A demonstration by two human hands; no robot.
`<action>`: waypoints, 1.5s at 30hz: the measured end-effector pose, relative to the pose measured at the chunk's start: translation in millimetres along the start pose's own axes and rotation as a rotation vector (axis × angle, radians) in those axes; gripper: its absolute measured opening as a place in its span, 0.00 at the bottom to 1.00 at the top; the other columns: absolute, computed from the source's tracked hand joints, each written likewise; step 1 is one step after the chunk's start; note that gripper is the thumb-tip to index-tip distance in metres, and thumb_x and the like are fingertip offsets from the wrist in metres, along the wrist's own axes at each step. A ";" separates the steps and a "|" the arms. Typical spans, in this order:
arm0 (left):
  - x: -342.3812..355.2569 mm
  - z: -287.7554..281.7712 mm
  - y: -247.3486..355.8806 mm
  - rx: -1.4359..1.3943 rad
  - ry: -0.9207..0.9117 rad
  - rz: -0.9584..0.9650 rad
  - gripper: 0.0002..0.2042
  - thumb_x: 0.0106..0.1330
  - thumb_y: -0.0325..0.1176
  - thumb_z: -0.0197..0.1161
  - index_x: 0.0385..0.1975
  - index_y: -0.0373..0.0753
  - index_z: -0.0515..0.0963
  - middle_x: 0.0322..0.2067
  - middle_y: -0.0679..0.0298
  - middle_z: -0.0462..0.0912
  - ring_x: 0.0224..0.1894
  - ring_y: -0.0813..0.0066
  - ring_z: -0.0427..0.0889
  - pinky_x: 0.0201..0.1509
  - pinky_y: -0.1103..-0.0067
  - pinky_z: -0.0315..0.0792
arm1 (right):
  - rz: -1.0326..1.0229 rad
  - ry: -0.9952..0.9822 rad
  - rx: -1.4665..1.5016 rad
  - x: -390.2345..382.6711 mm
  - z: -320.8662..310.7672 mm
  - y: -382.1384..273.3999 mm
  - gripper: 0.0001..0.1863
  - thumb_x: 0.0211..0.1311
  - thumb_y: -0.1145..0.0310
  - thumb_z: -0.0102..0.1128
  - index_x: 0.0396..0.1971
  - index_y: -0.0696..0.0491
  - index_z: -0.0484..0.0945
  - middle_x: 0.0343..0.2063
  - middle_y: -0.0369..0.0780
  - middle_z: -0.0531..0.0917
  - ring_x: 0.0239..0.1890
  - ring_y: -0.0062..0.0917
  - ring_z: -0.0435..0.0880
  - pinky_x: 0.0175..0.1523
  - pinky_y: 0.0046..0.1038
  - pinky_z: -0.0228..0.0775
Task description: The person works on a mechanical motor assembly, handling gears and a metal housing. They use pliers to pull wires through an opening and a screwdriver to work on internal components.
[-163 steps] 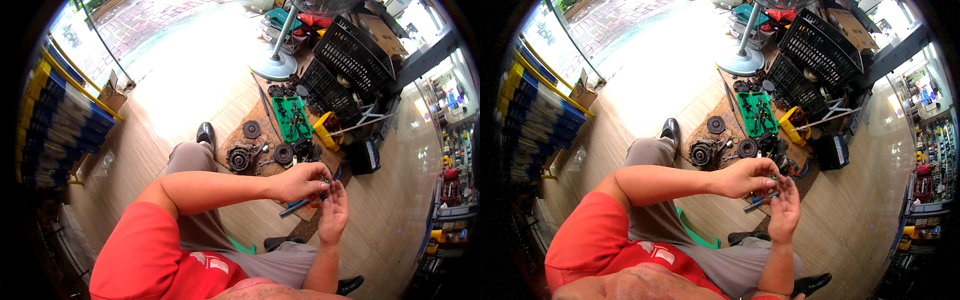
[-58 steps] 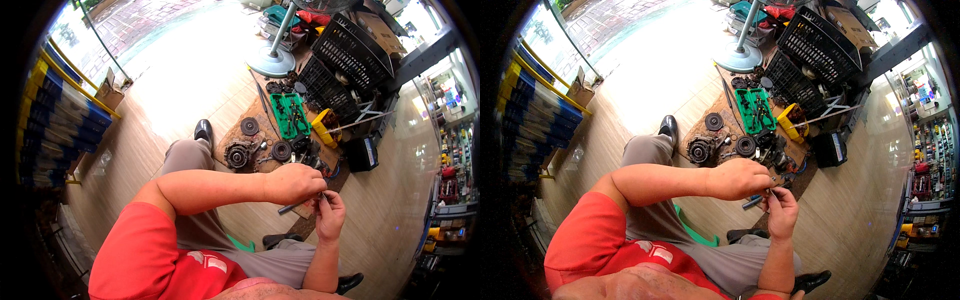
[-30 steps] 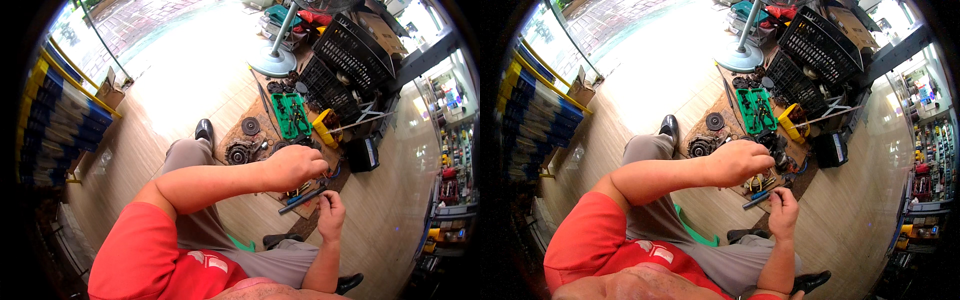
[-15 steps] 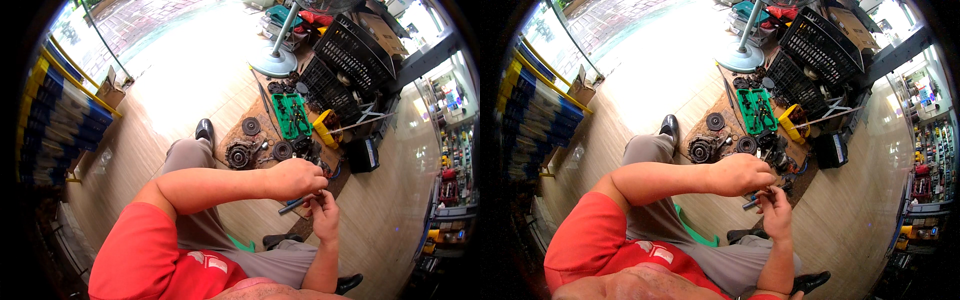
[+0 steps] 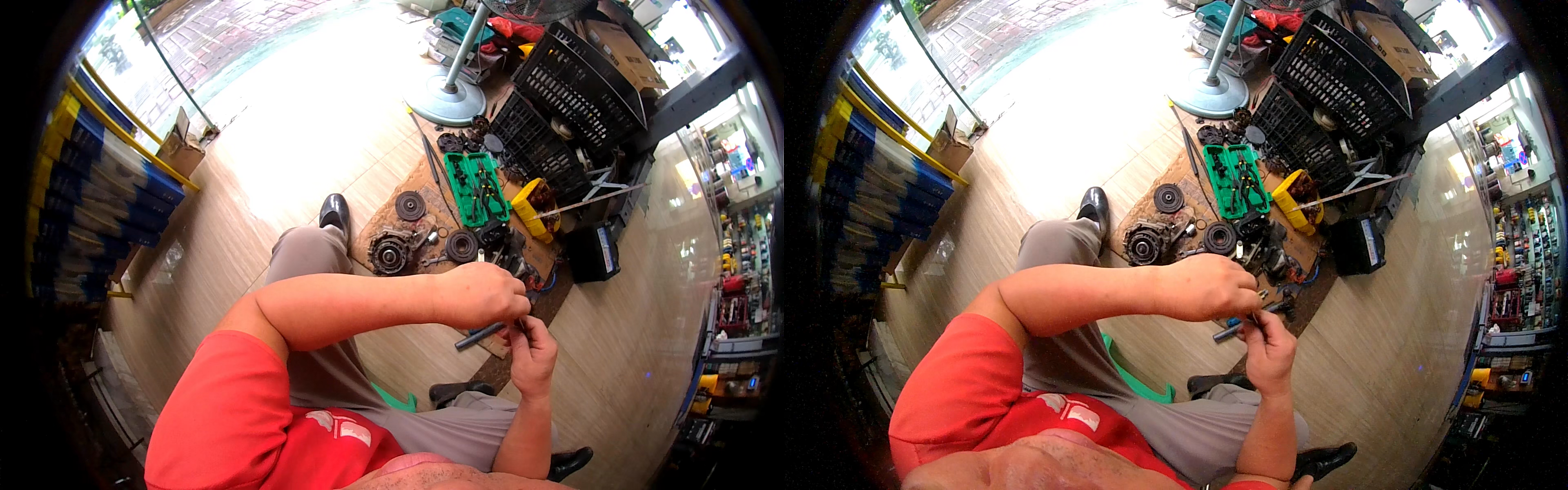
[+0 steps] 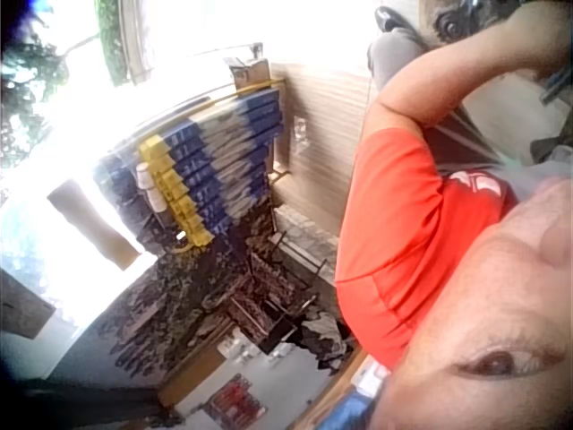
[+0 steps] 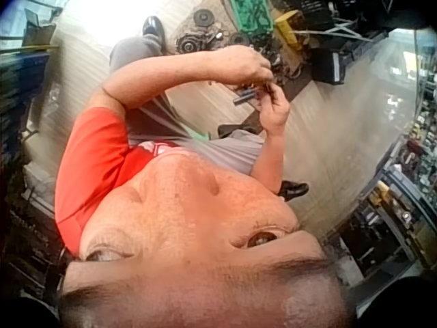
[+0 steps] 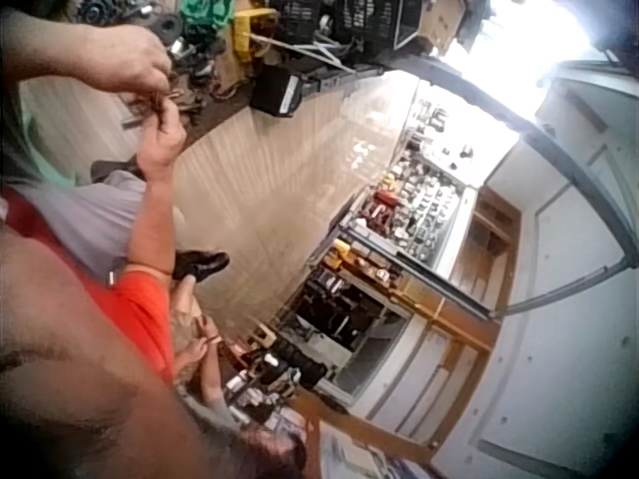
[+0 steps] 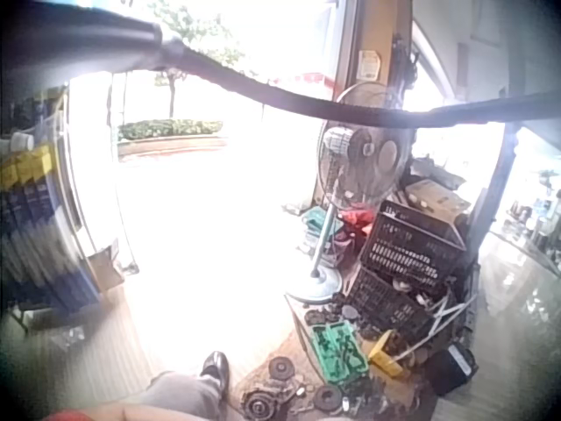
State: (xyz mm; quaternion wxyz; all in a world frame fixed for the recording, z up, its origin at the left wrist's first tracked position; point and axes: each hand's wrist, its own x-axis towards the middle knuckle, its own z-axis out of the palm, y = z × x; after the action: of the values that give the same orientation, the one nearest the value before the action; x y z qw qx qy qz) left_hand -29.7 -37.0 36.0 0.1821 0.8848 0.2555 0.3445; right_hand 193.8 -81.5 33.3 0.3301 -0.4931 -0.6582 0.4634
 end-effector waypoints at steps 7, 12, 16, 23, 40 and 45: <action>-0.4 0.1 0.5 -0.017 -0.035 -0.045 0.06 0.63 0.33 0.59 0.33 0.38 0.75 0.30 0.58 0.77 0.35 0.56 0.81 0.38 0.65 0.76 | -0.146 0.040 -0.302 2.9 -6.1 -7.1 0.07 0.63 0.79 0.58 0.40 0.61 0.80 0.26 0.42 0.81 0.28 0.26 0.81 0.35 0.27 0.73; 1.4 -6.2 6.2 -0.088 -0.123 -0.112 0.08 0.65 0.34 0.60 0.36 0.36 0.76 0.31 0.55 0.78 0.37 0.52 0.81 0.39 0.64 0.76 | -0.146 0.067 -0.316 3.4 -6.5 -10.7 0.06 0.64 0.79 0.57 0.39 0.60 0.80 0.25 0.42 0.81 0.27 0.26 0.81 0.35 0.26 0.73; 3.3 -5.0 9.9 -0.268 -0.112 -0.173 0.10 0.67 0.34 0.61 0.41 0.34 0.77 0.35 0.52 0.80 0.40 0.50 0.82 0.41 0.64 0.76 | -0.163 0.124 -0.317 3.5 -9.6 -2.3 0.06 0.65 0.79 0.57 0.39 0.59 0.80 0.26 0.42 0.82 0.28 0.25 0.81 0.34 0.26 0.72; 11.3 -15.0 16.0 -0.981 -0.017 -0.567 0.10 0.75 0.35 0.54 0.44 0.33 0.76 0.37 0.61 0.84 0.36 0.74 0.83 0.37 0.77 0.76 | -0.222 0.069 -0.344 4.5 -3.7 -7.9 0.05 0.64 0.79 0.58 0.38 0.59 0.80 0.27 0.44 0.82 0.28 0.29 0.82 0.35 0.27 0.73; 12.6 -2.8 11.2 -1.380 0.079 -0.721 0.13 0.79 0.38 0.48 0.48 0.35 0.72 0.36 0.63 0.83 0.33 0.80 0.82 0.37 0.81 0.78 | 0.097 0.008 0.162 -2.9 14.8 -6.4 0.12 0.71 0.75 0.56 0.52 0.61 0.74 0.39 0.36 0.82 0.37 0.19 0.81 0.40 0.20 0.76; 10.2 8.4 11.3 -1.375 0.041 -0.749 0.13 0.79 0.39 0.48 0.47 0.34 0.72 0.34 0.63 0.82 0.31 0.78 0.83 0.36 0.79 0.80 | 0.041 -0.019 0.247 -4.5 14.9 3.1 0.11 0.72 0.74 0.55 0.51 0.59 0.74 0.36 0.35 0.81 0.35 0.16 0.79 0.37 0.19 0.73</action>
State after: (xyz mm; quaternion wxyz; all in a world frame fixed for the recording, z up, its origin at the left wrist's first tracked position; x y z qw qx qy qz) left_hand -13.7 -41.4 41.1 0.7885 0.4216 0.2698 0.3573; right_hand 183.0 -89.8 25.2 0.3727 -0.4574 -0.5889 0.5523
